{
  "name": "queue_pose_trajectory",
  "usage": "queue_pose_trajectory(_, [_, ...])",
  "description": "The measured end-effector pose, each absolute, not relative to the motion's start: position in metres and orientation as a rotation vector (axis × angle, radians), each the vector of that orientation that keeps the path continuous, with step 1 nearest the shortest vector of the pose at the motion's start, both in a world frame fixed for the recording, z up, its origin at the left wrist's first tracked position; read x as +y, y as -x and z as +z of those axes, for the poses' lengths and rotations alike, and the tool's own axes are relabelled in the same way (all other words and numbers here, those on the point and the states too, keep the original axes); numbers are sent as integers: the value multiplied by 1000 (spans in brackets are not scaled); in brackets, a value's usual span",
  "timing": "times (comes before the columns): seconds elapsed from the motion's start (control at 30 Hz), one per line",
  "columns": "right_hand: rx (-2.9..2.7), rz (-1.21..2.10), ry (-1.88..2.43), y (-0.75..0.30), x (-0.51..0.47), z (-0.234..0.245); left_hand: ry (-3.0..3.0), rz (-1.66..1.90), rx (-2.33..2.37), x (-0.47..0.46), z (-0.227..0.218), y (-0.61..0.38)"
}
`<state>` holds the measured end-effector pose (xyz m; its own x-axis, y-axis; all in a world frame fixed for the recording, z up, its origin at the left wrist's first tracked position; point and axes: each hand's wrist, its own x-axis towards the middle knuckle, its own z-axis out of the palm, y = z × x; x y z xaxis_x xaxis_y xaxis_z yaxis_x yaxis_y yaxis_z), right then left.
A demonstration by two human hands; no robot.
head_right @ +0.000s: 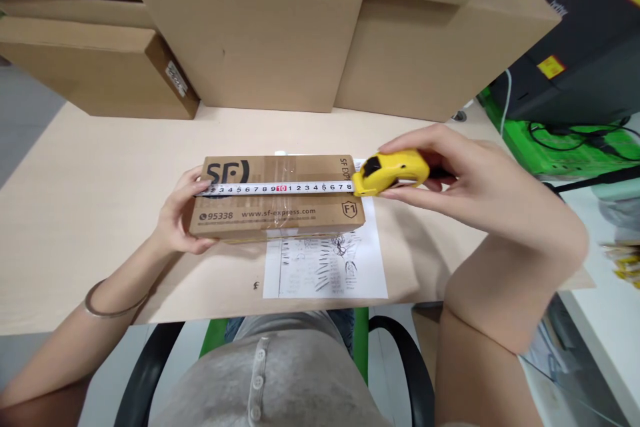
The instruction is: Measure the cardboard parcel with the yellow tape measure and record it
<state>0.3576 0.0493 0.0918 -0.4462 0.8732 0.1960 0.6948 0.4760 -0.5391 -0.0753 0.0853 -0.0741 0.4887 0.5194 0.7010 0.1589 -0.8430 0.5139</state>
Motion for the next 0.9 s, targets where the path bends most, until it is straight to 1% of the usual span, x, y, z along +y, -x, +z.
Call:
queue_pose_trajectory(0.1, [-2426, 554, 1108, -318, 65, 96, -2266, 1310, 592, 84, -81, 76])
queue_pose_trajectory(0.23, [-2527, 599, 861, -244, 84, 88, -2024, 1300, 599, 81, -88, 72])
queue_pose_trajectory(0.4, [-2659, 674, 652, -194, 89, 95, -1923, 1289, 629, 78, -81, 65])
queue_pose_trajectory(0.5, [-2581, 681, 672, -197, 88, 105, -1849, 1346, 696, 78, -71, 63])
queue_pose_trajectory(0.6, [-2442, 687, 722, -210, 84, 105, -1629, 1361, 883, 79, -63, 60])
queue_pose_trajectory(0.77, [-2523, 813, 754, -221, 73, 74, -1086, 1164, 1068, 77, -55, 49])
queue_pose_trajectory(0.83, [-2599, 760, 783, -221, 71, 57, -1030, 1081, 1092, 76, -55, 46])
queue_pose_trajectory(0.9, [-2646, 663, 828, -221, 71, 43, -1068, 1086, 1069, 76, -60, 45])
